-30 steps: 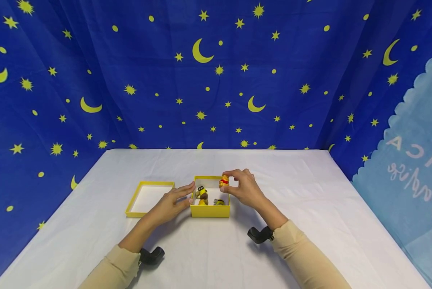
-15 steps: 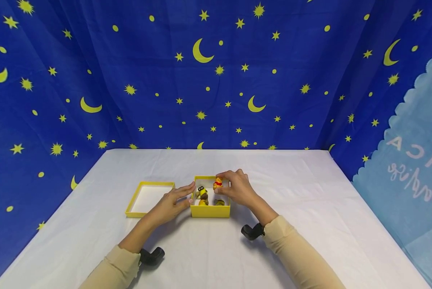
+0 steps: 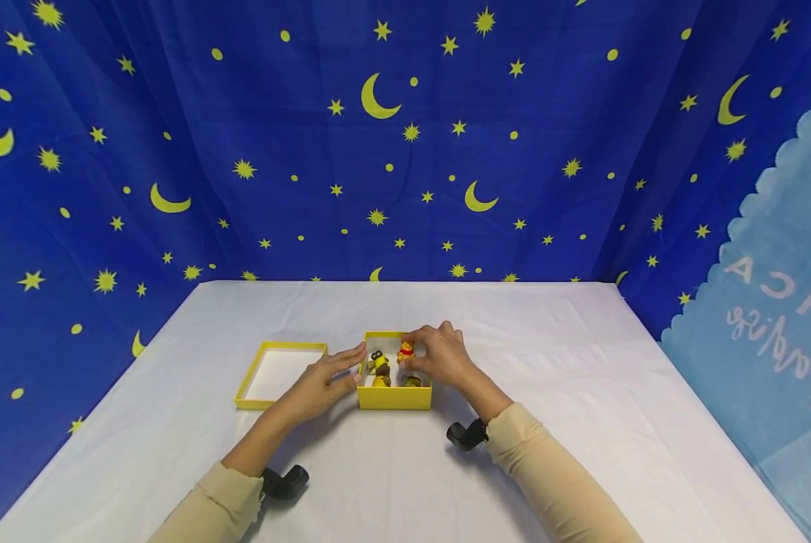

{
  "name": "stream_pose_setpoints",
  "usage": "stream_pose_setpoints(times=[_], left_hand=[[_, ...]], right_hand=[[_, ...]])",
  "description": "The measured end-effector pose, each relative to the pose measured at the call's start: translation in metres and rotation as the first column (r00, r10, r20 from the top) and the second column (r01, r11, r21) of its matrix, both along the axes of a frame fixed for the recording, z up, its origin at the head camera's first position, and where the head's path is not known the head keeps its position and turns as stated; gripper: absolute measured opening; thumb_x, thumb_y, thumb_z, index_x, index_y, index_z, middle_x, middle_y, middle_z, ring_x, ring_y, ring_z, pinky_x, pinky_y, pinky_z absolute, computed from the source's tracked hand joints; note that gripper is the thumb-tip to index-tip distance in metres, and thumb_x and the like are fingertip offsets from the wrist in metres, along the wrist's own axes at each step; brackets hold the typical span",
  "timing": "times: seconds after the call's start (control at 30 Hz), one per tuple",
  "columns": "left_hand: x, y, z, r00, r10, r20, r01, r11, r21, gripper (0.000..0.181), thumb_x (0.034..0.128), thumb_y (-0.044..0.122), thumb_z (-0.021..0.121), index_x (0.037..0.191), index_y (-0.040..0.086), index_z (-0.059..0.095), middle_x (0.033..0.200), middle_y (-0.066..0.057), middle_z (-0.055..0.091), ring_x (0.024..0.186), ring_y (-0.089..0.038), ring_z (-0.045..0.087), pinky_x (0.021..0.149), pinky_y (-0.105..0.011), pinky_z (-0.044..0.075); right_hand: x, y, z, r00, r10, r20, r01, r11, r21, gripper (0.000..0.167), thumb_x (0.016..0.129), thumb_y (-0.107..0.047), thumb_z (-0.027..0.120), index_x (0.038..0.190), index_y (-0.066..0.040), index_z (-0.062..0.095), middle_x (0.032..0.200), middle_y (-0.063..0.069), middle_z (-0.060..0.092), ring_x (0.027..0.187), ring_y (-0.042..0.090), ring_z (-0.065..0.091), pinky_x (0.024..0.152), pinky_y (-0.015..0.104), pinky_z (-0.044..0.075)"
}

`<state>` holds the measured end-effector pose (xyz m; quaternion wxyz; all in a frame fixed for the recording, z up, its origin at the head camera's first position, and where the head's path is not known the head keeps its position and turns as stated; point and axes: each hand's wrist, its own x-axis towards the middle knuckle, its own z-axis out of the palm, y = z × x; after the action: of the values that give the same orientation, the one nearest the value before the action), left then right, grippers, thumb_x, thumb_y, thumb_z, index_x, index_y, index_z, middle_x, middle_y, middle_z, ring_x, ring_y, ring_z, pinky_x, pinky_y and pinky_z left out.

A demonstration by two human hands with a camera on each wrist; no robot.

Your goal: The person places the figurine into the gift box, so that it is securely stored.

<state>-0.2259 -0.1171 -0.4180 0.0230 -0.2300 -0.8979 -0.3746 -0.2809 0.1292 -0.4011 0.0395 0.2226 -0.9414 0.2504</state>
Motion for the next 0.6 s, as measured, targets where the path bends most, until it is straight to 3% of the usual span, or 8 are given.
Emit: stream_pose_setpoints(times=[0.6], left_hand=[[-0.0004, 0.0010, -0.0015, 0.998, 0.002, -0.059, -0.002, 1.000, -0.001, 0.046, 0.0944, 0.027, 0.057, 0.137, 0.010, 0.049, 0.148, -0.001, 0.042, 0.130, -0.037, 0.045, 0.109, -0.062, 0.025]], right_hand=[[-0.0038, -0.0066, -0.0031, 0.993, -0.075, 0.088, 0.068, 0.994, 0.080, 0.046, 0.075, -0.037, 0.078, 0.116, -0.018, 0.068, 0.124, 0.004, 0.065, 0.089, 0.020, 0.044, 0.072, 0.033, 0.028]])
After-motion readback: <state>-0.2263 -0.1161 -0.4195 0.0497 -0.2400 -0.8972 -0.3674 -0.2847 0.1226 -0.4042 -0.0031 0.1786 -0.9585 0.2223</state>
